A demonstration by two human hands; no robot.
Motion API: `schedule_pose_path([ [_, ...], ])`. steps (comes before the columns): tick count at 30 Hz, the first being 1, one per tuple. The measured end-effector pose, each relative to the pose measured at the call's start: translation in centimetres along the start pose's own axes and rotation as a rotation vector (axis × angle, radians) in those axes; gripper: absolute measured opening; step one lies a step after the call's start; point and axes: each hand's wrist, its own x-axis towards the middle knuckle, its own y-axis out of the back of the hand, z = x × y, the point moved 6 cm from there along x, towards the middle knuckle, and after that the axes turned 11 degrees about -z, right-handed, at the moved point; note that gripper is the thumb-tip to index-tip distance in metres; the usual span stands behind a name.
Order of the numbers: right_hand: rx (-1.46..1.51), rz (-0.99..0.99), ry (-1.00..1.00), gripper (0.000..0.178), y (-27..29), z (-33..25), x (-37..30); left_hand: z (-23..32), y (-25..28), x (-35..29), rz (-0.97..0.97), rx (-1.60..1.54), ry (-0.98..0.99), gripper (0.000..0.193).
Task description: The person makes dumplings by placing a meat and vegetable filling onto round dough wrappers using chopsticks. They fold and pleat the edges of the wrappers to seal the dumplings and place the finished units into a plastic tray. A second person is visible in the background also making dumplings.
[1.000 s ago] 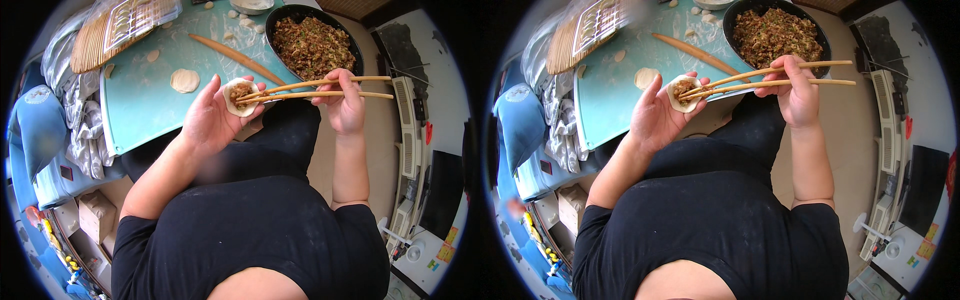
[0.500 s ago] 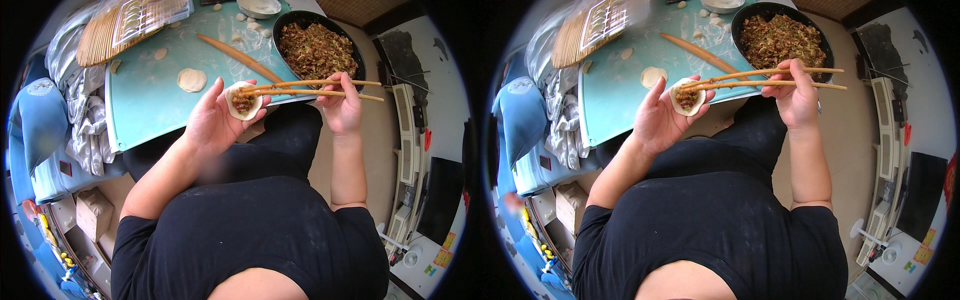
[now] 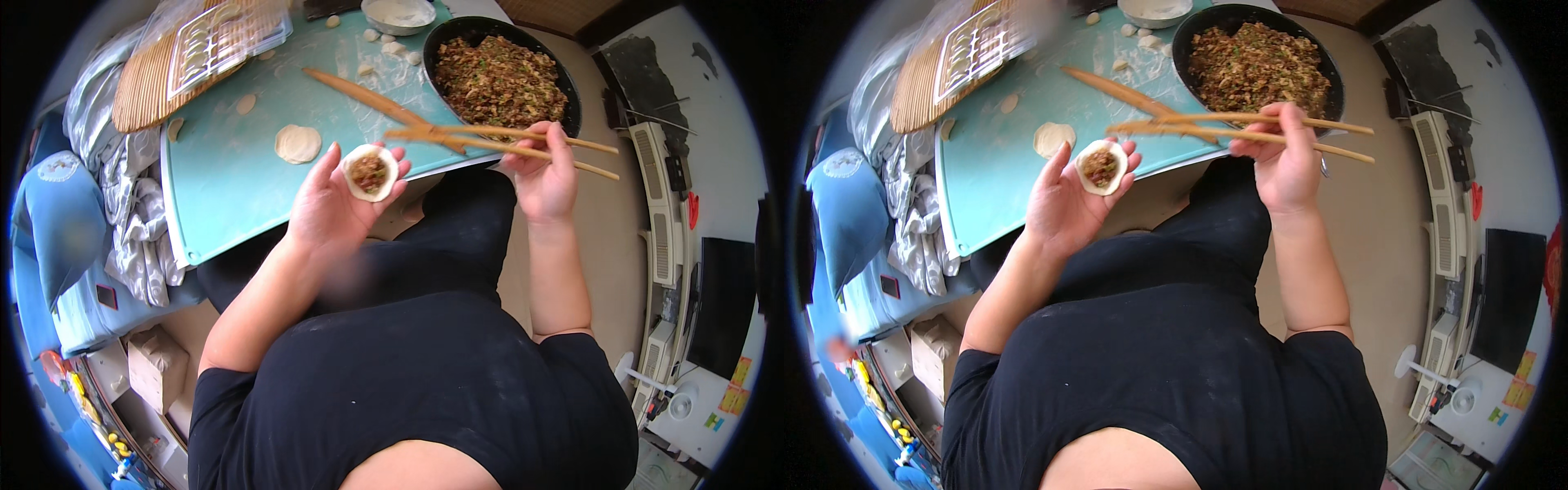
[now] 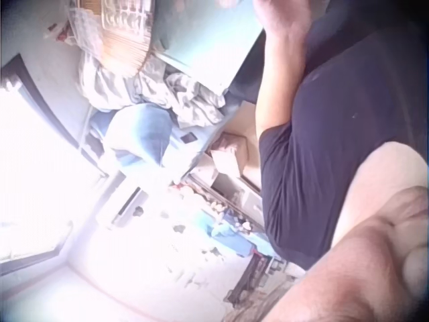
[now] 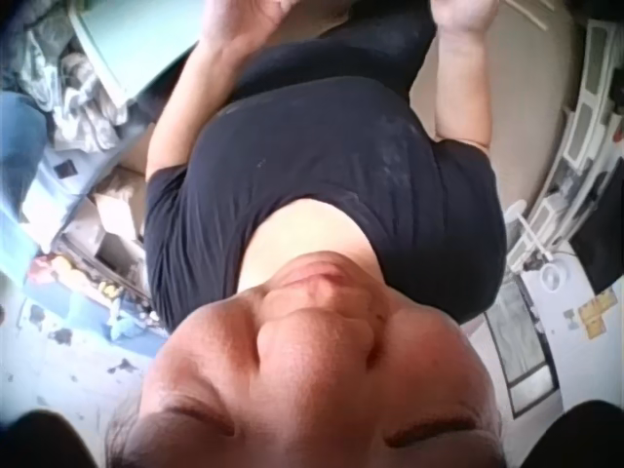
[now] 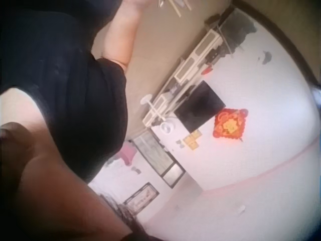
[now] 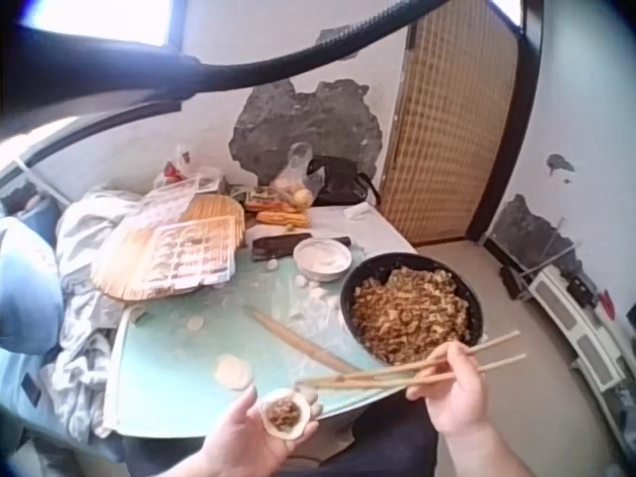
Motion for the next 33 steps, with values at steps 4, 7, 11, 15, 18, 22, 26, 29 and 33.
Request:
schedule_pose_path([
  [4, -0.361, 0.296, 0.200, 0.026, 4.6, -2.4, 0.4, 0.2, 2.4, -0.3, 0.205, 0.087, -0.005, 0.033],
  [7, -0.709, 0.437, 0.115, 0.024, 7.1, -1.7, 0.4, 0.1, 2.8, -0.5, 0.261, 0.153, 0.001, 0.025],
  [11, -1.159, 0.434, -0.066, 0.029, 8.3, -0.5, 0.2, 0.0, 2.6, -0.4, 0.223, 0.192, -0.002, 0.026],
  [15, -1.130, 0.458, -0.153, 0.040, 9.4, -0.2, -0.6, 0.5, 2.1, -0.6, 0.172, 0.141, -0.019, 0.034],
  [18, -0.776, 0.510, -0.461, 0.042, 9.0, 0.9, -2.5, 0.9, 1.6, -0.8, 0.105, 0.090, 0.000, 0.043],
  [22, -0.629, 0.346, -0.410, 0.043, 6.5, 2.5, -4.1, 0.6, 0.3, -0.7, 0.065, 0.081, 0.054, 0.044],
  [26, -0.233, 0.365, -0.212, 0.038, 6.5, 2.7, -3.2, 0.2, 0.2, -0.9, 0.012, 0.098, 0.086, 0.048],
  [29, -0.461, 0.287, -0.268, 0.031, 3.9, 3.2, -3.8, -0.1, 0.4, -1.0, -0.017, 0.093, 0.105, 0.047],
  [33, -1.264, -0.394, 0.335, 0.020, -8.0, 2.0, -4.4, -0.8, -0.5, -1.0, -0.020, 0.104, 0.122, 0.044],
])
